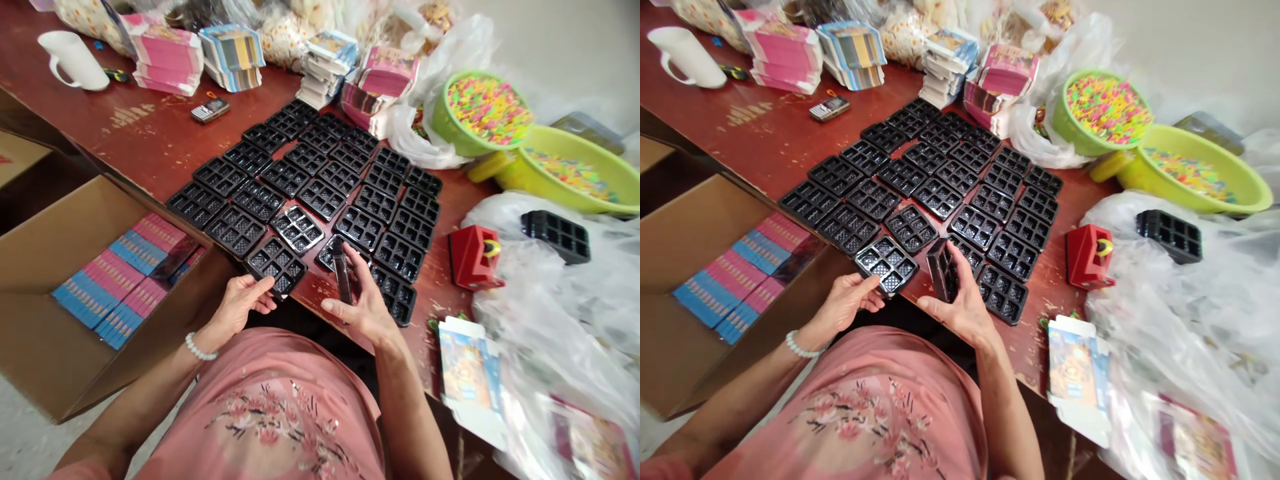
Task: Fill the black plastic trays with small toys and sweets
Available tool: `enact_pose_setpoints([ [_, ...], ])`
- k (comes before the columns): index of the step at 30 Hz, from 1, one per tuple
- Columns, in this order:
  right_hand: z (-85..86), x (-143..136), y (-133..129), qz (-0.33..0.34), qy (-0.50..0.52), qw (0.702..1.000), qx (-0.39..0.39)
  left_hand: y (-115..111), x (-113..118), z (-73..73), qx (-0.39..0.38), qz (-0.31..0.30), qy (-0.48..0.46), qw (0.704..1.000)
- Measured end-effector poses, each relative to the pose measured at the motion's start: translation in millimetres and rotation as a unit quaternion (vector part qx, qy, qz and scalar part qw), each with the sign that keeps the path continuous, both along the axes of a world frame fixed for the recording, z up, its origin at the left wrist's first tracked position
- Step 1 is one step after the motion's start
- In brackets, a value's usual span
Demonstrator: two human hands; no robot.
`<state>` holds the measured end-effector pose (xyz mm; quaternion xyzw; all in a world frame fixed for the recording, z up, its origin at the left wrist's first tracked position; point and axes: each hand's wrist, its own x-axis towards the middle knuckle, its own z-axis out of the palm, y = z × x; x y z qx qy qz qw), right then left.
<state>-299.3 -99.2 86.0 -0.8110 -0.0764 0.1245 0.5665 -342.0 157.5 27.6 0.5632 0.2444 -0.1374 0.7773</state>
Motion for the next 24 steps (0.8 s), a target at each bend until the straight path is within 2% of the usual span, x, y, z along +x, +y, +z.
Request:
enact_pose_setpoints([
  [4,-14.3,-4.6,1.3,-0.012,-0.072,0.995,-0.073,-6.4,10.2,-10.8,0.045,-0.02,0.007,0.999],
  [7,-16.0,-10.2,1.7,-0.016,-0.107,0.986,-0.127,-5.1,14.4,-15.4,0.11,-0.054,-0.016,0.992],
  [9,-14.6,-16.5,5.4,-0.021,-0.128,0.979,-0.157,-4.7,12.2,-10.3,0.133,-0.085,-0.023,0.987],
  [11,-14.5,-24.1,13.9,-0.023,-0.144,0.973,-0.181,-7.4,5.9,1.9,0.124,-0.135,-0.041,0.982],
  [14,-17.6,-34.6,33.0,-0.013,-0.158,0.965,-0.208,-17.7,-5.9,24.0,0.106,-0.229,-0.122,0.96],
  [16,-19.9,-39.8,45.0,-0.006,-0.168,0.959,-0.226,-25.3,-10.8,33.4,0.134,-0.249,-0.181,0.942],
  [19,-20.5,-45.2,54.9,-0.015,-0.174,0.945,-0.277,-31.4,-12.1,35.6,0.184,-0.225,-0.229,0.929],
  [21,-19.9,-48.4,55.8,-0.009,-0.162,0.941,-0.296,-31.2,-12.2,33.3,0.188,-0.229,-0.233,0.926],
  [24,-20.7,-54.1,53.0,0.045,-0.117,0.966,-0.224,-26.8,-16.7,29.7,0.179,-0.246,-0.208,0.929],
])
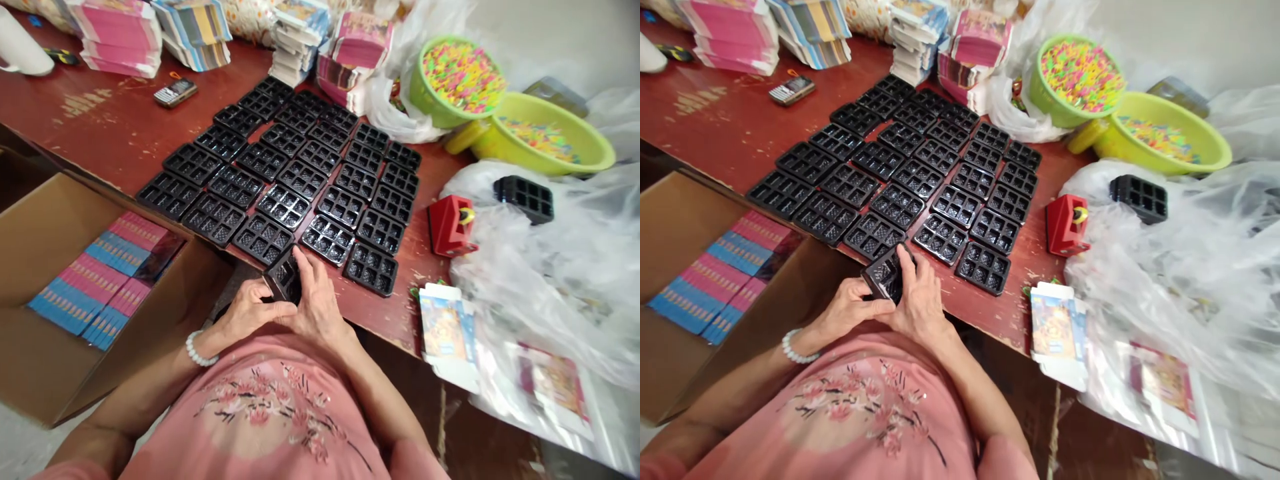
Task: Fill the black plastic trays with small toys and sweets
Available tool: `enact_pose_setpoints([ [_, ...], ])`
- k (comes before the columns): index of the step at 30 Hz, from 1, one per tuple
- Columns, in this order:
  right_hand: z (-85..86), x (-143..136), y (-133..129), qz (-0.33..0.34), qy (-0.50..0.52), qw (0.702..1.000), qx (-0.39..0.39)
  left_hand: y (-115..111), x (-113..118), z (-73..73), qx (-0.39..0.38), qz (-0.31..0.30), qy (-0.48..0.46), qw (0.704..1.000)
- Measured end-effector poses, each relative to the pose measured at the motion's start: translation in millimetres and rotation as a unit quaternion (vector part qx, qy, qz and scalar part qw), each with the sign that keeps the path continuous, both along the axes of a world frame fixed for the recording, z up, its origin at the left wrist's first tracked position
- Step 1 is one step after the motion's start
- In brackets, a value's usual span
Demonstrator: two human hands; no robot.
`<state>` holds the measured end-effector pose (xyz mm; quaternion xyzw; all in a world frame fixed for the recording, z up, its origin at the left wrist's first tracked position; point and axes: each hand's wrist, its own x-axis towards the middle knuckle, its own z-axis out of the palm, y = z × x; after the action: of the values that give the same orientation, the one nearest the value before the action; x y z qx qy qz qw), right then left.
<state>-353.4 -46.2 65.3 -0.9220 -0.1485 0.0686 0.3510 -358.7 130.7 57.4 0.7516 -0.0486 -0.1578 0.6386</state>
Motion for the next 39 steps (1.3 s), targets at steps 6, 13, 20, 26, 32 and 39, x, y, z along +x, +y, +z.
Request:
enact_pose_setpoints([
  [6,4.6,-9.0,-34.5,-0.017,0.087,0.983,0.164,13.0,-15.4,-13.5,-0.085,0.052,0.107,0.989],
  [13,25.0,-48.7,-122.0,-0.064,-0.007,0.993,-0.101,-9.5,-15.8,-23.7,-0.14,0.048,0.268,0.952],
  [20,-1.7,-66.7,-140.7,-0.04,0.005,0.979,-0.199,-24.7,-15.1,-23.8,-0.136,0.038,0.317,0.938],
  [26,-16.9,-62.3,-138.5,-0.065,-0.046,0.988,-0.131,-22.1,-8.2,-34.2,-0.09,0.048,0.282,0.954],
  [32,-26.6,-70.0,-126.6,-0.085,-0.058,0.989,-0.105,-18.6,-6.6,-40.1,-0.026,0.008,0.257,0.966],
  [39,-44.8,-78.7,-110.3,-0.109,-0.065,0.979,-0.159,-12.1,-5.9,-45.1,0.057,-0.069,0.232,0.969],
])
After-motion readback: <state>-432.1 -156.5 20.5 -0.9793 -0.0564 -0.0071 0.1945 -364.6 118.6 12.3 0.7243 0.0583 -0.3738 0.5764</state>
